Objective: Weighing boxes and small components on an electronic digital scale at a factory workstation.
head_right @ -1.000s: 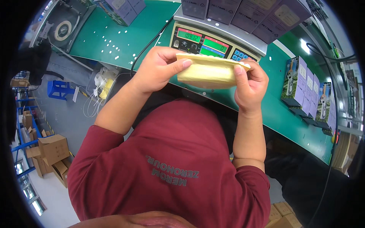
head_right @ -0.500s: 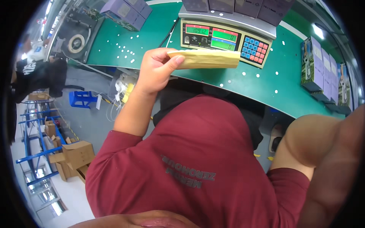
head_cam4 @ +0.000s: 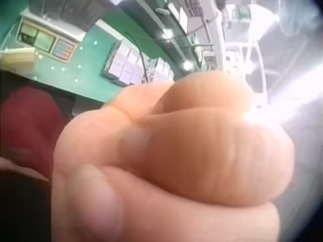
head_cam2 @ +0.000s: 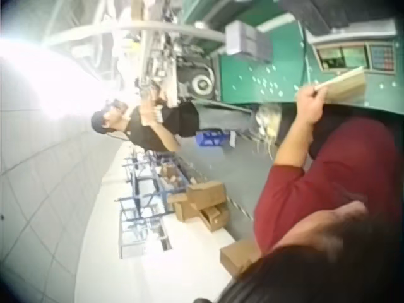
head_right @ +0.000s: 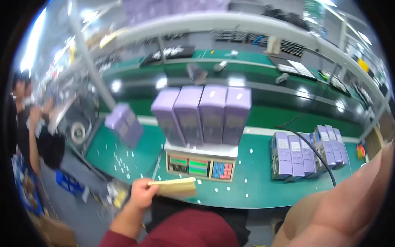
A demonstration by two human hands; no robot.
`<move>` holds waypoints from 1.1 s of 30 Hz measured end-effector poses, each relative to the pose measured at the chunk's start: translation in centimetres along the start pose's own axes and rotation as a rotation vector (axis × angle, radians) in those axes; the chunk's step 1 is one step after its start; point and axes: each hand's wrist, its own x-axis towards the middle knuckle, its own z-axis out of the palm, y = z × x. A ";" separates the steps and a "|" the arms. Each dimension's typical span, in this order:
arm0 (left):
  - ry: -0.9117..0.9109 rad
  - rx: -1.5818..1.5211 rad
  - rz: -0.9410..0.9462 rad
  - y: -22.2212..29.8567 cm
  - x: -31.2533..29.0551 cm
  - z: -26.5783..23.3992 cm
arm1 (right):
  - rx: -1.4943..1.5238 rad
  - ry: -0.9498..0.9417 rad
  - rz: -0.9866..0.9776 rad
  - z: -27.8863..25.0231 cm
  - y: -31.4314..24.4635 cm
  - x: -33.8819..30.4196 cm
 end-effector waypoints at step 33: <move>0.561 -1.221 0.465 11.6 5.4 -16.4 | -0.001 -0.077 0.218 4.8 -4.1 -0.4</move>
